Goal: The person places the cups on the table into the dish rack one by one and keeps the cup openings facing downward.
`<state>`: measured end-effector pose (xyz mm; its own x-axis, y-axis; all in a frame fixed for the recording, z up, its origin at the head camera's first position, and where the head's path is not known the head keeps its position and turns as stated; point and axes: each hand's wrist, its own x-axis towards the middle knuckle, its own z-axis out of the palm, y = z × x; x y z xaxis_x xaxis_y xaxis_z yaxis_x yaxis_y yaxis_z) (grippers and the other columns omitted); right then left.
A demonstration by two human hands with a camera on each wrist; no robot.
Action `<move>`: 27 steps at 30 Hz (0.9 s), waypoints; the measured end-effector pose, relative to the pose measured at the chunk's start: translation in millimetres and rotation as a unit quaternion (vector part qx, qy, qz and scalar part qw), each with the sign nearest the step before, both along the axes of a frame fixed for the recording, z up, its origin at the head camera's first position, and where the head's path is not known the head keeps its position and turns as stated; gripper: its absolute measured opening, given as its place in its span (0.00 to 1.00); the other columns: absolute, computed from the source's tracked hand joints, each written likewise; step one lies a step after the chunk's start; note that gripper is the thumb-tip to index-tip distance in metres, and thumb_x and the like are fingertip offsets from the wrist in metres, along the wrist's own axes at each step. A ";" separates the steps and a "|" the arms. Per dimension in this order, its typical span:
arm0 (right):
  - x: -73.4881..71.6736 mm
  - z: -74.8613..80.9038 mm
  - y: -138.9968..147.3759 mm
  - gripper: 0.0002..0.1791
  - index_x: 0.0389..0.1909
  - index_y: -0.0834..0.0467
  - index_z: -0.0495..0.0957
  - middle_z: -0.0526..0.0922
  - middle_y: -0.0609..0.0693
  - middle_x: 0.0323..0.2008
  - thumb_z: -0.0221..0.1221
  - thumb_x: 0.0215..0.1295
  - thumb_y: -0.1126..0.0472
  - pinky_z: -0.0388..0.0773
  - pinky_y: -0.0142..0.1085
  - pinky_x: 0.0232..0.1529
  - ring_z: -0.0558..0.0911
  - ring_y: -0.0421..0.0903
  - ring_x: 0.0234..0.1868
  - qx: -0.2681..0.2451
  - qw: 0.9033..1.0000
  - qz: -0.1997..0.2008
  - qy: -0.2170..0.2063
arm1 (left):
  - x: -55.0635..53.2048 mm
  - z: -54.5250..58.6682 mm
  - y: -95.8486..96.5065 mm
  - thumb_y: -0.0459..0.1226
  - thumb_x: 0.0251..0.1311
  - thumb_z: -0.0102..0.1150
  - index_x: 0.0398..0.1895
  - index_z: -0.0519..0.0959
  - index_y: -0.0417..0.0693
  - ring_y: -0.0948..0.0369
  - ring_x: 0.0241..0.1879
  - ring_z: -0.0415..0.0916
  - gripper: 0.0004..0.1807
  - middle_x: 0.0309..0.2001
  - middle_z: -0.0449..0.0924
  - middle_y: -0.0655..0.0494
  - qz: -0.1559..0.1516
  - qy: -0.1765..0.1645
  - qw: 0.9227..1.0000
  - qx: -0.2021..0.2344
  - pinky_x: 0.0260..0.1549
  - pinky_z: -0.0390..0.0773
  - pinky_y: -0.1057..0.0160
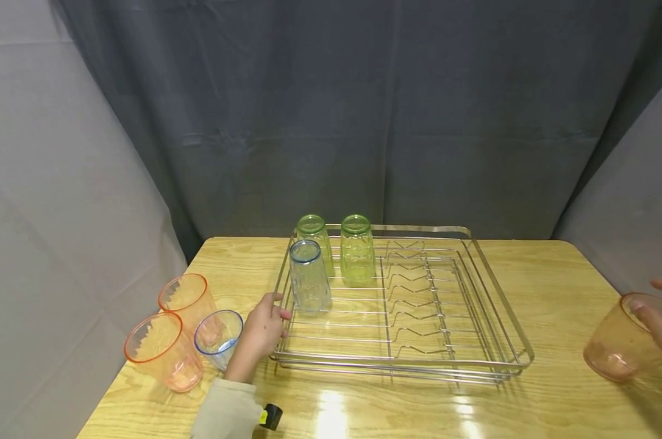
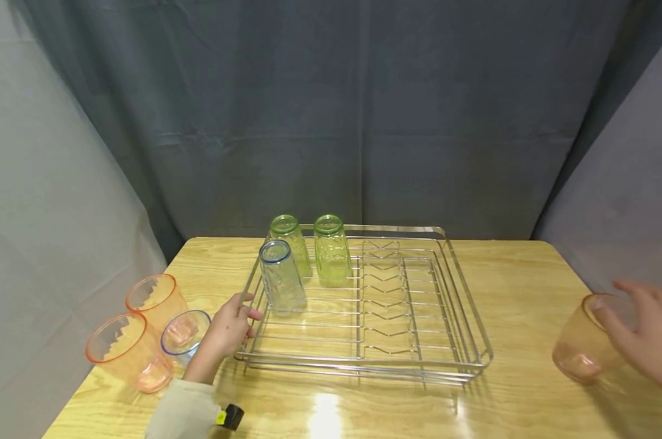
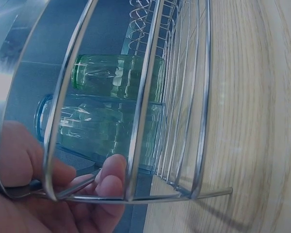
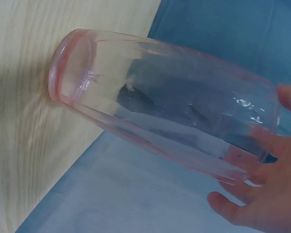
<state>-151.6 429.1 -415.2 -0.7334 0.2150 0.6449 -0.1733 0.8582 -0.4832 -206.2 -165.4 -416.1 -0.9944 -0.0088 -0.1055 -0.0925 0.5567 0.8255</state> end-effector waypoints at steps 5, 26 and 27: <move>-7.2 -16.0 12.0 0.32 0.68 0.75 0.61 0.60 0.78 0.68 0.52 0.73 0.55 0.42 0.53 0.80 0.55 0.71 0.75 0.019 0.999 0.012 -0.035 | -0.9 0.3 2.2 0.30 0.73 0.32 0.72 0.59 0.38 0.56 0.29 0.80 0.25 0.50 0.81 0.41 0.007 0.000 1.000 0.001 0.16 0.67 0.68; -14.0 -17.6 4.9 0.39 0.70 0.76 0.54 0.54 0.83 0.67 0.54 0.72 0.53 0.45 0.72 0.70 0.51 0.79 0.71 0.031 0.996 0.023 -0.081 | 0.0 -1.1 0.6 0.33 0.76 0.28 0.73 0.59 0.40 0.54 0.30 0.79 0.24 0.52 0.80 0.41 0.013 -0.007 1.000 0.022 0.18 0.71 0.68; -13.0 -16.1 4.1 0.39 0.69 0.79 0.52 0.52 0.87 0.64 0.53 0.73 0.54 0.44 0.76 0.66 0.51 0.84 0.67 0.030 0.995 0.035 -0.093 | 0.0 -1.3 0.6 0.34 0.77 0.28 0.73 0.59 0.40 0.54 0.30 0.79 0.24 0.52 0.80 0.41 0.014 -0.007 1.000 0.022 0.18 0.71 0.68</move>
